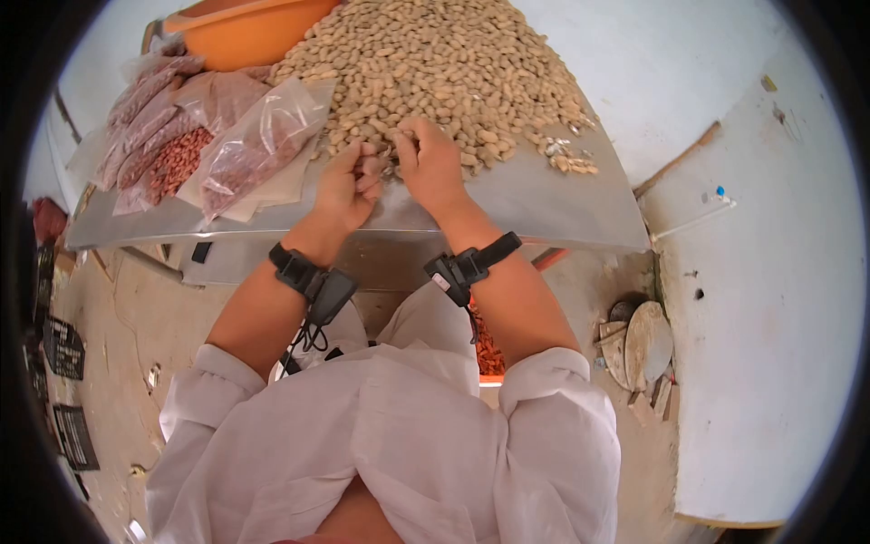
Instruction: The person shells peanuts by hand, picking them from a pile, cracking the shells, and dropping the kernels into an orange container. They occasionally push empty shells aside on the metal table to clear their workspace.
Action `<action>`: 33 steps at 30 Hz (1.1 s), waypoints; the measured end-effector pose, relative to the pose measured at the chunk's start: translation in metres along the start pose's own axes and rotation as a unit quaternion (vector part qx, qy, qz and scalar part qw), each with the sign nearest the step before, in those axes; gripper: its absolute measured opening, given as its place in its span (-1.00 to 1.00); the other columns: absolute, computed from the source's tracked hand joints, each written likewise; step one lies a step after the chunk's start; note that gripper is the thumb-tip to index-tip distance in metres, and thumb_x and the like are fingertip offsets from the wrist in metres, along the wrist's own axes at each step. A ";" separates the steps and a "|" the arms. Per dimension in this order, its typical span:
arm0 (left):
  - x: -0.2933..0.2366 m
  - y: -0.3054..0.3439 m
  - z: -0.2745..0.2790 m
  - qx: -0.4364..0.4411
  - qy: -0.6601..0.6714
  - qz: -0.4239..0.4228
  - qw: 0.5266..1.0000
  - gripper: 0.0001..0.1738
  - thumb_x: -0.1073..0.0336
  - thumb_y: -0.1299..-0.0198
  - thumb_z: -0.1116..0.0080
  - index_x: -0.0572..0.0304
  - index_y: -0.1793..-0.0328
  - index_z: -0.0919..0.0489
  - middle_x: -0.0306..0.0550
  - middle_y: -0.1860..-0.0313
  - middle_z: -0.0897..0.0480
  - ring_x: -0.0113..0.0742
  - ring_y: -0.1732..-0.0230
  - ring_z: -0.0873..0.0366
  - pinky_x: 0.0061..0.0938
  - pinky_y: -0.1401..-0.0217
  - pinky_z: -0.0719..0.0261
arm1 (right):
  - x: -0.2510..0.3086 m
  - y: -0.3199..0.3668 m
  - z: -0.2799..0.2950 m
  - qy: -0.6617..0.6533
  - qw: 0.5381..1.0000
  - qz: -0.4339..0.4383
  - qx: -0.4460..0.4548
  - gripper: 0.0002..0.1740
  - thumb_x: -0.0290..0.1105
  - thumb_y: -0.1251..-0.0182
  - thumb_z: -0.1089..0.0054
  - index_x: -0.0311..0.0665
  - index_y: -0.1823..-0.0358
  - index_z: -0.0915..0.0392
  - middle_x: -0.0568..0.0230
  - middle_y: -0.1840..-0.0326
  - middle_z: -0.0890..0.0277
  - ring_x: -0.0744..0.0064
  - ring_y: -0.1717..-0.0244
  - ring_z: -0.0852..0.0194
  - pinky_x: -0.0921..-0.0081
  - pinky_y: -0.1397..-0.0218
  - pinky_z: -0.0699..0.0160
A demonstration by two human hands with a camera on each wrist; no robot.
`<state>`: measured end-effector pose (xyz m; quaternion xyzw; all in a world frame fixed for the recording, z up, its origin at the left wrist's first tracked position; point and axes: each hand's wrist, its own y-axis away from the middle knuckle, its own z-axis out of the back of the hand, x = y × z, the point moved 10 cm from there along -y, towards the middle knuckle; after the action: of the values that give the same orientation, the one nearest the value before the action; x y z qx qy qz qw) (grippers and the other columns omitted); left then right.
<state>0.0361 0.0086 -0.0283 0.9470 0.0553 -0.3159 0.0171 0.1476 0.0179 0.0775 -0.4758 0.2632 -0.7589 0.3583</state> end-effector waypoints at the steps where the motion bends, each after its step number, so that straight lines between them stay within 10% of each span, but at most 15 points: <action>1: -0.001 0.001 -0.001 0.016 -0.010 -0.006 1.000 -0.73 0.14 -0.39 0.15 0.14 0.25 -0.44 -0.33 0.64 -0.31 -0.58 0.70 -0.09 -0.65 0.66 -0.07 | -0.008 0.000 0.013 0.025 1.000 -0.003 -0.018 -0.87 -0.35 -0.22 -0.12 -0.25 0.29 -0.48 0.08 0.41 -0.51 0.09 0.37 -0.52 0.33 0.33 -0.48; 8: -0.003 0.006 -0.012 0.041 -0.067 -0.012 0.997 -0.77 0.17 -0.38 0.13 0.13 0.22 -0.45 -0.37 0.64 -0.30 -0.60 0.70 -0.07 -0.66 0.64 -0.04 | -0.095 -0.016 0.134 0.237 0.965 -0.047 -0.103 -0.84 -0.32 -0.18 -0.14 -0.18 0.25 -0.54 0.08 0.41 -0.53 0.08 0.32 -0.54 0.23 0.25 -0.50; 11: -0.004 0.006 -0.014 0.036 -0.066 -0.011 0.997 -0.78 0.18 -0.38 0.13 0.13 0.22 -0.45 -0.37 0.64 -0.30 -0.59 0.69 -0.08 -0.66 0.62 -0.06 | -0.101 -0.010 0.156 0.501 0.863 -0.017 -0.065 -0.81 -0.32 -0.14 -0.14 -0.18 0.23 -0.56 0.07 0.33 -0.52 0.07 0.24 -0.51 0.21 0.16 -0.49; 20: -0.003 0.004 -0.008 0.031 -0.026 -0.012 0.999 -0.78 0.22 -0.36 0.09 0.19 0.26 -0.46 -0.31 0.61 -0.37 -0.55 0.69 -0.12 -0.63 0.64 -0.09 | -0.090 0.001 0.049 0.359 0.909 -0.024 0.212 -0.82 -0.46 -0.08 -0.10 -0.22 0.26 -0.59 0.03 0.23 -0.52 -0.01 0.13 -0.46 0.21 0.07 -0.45; 29: 0.001 0.000 -0.015 0.069 -0.095 -0.013 0.993 -0.83 0.34 -0.26 -0.08 0.31 0.13 -0.52 -0.35 0.58 -0.39 -0.60 0.66 -0.16 -0.69 0.63 -0.08 | -0.106 -0.006 0.082 0.229 0.965 -0.114 0.057 -0.86 -0.51 -0.05 -0.15 -0.28 0.31 -0.55 0.13 0.33 -0.56 0.22 0.25 -0.55 0.38 0.18 -0.51; 33: 0.001 0.004 -0.021 0.062 -0.159 -0.043 0.984 -0.74 0.37 -0.21 -0.15 0.34 0.02 -0.54 -0.38 0.50 -0.45 -0.65 0.61 -0.20 -0.74 0.62 -0.08 | -0.082 0.014 0.056 -0.221 0.950 -0.220 -0.010 -0.86 -0.51 -0.08 -0.24 -0.33 0.30 -0.54 0.34 0.37 -0.55 0.59 0.37 -0.48 0.62 0.32 -0.45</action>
<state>0.0501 0.0058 -0.0117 0.8804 0.0733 -0.4661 -0.0468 0.2266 0.0713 0.0463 -0.6813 0.0733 -0.6921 0.2267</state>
